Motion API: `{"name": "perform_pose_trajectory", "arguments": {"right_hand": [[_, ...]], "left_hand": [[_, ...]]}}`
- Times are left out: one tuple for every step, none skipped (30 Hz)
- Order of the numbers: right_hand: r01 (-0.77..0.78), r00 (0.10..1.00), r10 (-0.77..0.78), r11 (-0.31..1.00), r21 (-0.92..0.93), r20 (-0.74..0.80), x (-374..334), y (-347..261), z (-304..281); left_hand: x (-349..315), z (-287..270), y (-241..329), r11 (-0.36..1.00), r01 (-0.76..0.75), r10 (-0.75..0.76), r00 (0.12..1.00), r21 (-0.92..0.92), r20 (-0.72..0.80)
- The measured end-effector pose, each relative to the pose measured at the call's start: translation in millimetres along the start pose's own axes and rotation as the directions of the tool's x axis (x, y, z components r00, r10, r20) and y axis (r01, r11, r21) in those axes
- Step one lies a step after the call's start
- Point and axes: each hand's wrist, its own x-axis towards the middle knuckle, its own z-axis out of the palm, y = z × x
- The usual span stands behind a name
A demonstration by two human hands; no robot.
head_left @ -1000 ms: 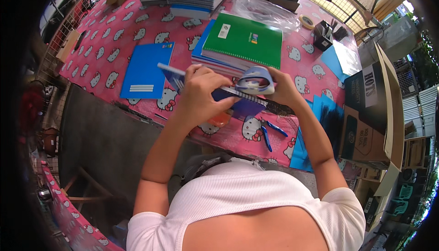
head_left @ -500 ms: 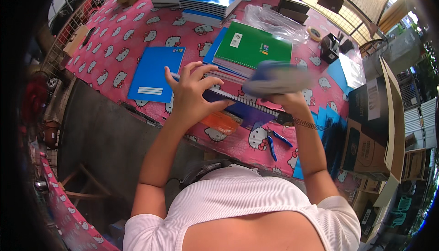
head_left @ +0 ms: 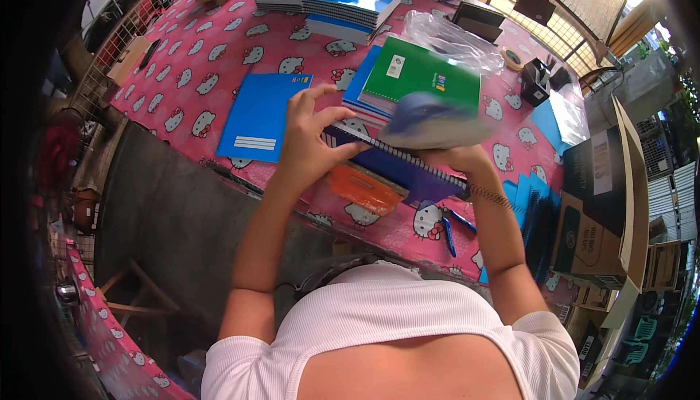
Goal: The person removes wire spirals from colored notebooks using a small handheld tool, sorts the covers and pages on a table, and places some items into a cardboard box.
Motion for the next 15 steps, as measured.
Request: {"name": "perform_pose_trajectory", "arguments": {"right_hand": [[-0.081,0.997,0.08,0.996,-0.047,-0.014,2,2,8],[-0.008,1.0,0.018,0.925,-0.379,0.023,16,-16,8],[-0.006,1.0,0.016,0.925,-0.381,0.021,14,-15,8],[-0.027,0.999,0.028,0.997,-0.075,0.015,9,-8,6],[-0.046,0.999,0.044,0.971,0.234,0.014,7,-3,4],[0.189,0.982,-0.19,0.969,0.159,-0.006,10,4,8],[0.189,0.982,-0.191,0.97,0.154,-0.004,20,10,7],[0.08,0.997,-0.083,0.952,-0.294,0.002,35,9,12],[-0.039,0.999,0.018,0.731,-0.681,-0.038,42,6,16],[-0.124,0.992,0.116,0.727,-0.676,-0.058,38,2,14],[-0.096,0.995,0.096,0.719,-0.689,-0.039,41,-3,16],[-0.06,0.997,0.073,0.913,-0.402,0.016,33,-2,24],[-0.032,0.998,0.036,0.997,-0.066,0.06,31,-1,29],[-0.088,0.989,0.104,0.985,-0.148,0.104,31,-2,35],[-0.086,0.99,0.102,0.985,-0.152,0.1,33,8,31]], "left_hand": [[-2,0,-1,0.999,0.037,-0.038,0.999,-0.013,-0.036],[-4,-1,-6,0.999,0.034,-0.034,0.999,-0.013,-0.037],[-8,-1,-16,0.999,0.016,-0.019,0.997,-0.038,-0.072],[-11,-1,-22,0.998,-0.001,-0.005,0.994,-0.062,-0.108],[-11,1,-23,0.998,-0.003,-0.004,0.994,-0.066,-0.112],[-10,4,-24,0.985,0.082,-0.095,0.992,-0.153,-0.079],[-10,6,-24,0.957,0.168,-0.182,0.983,-0.237,-0.037],[-10,3,-26,0.957,0.17,-0.183,0.983,-0.237,-0.033],[-10,-1,-27,0.959,0.181,-0.187,0.982,-0.218,-0.006],[-10,-4,-28,0.961,0.192,-0.191,0.981,-0.2,0.02],[-8,-8,-31,0.963,0.187,-0.193,0.981,-0.195,-0.011],[-13,-9,-33,0.9,0.24,-0.255,0.967,-0.364,0.005],[-17,-10,-36,0.806,0.282,-0.312,0.949,-0.52,0.031],[-22,-11,-40,0.808,0.289,-0.318,0.948,-0.513,0.033],[-21,-7,-43,0.792,0.351,-0.339,0.933,-0.499,0.119]]}}
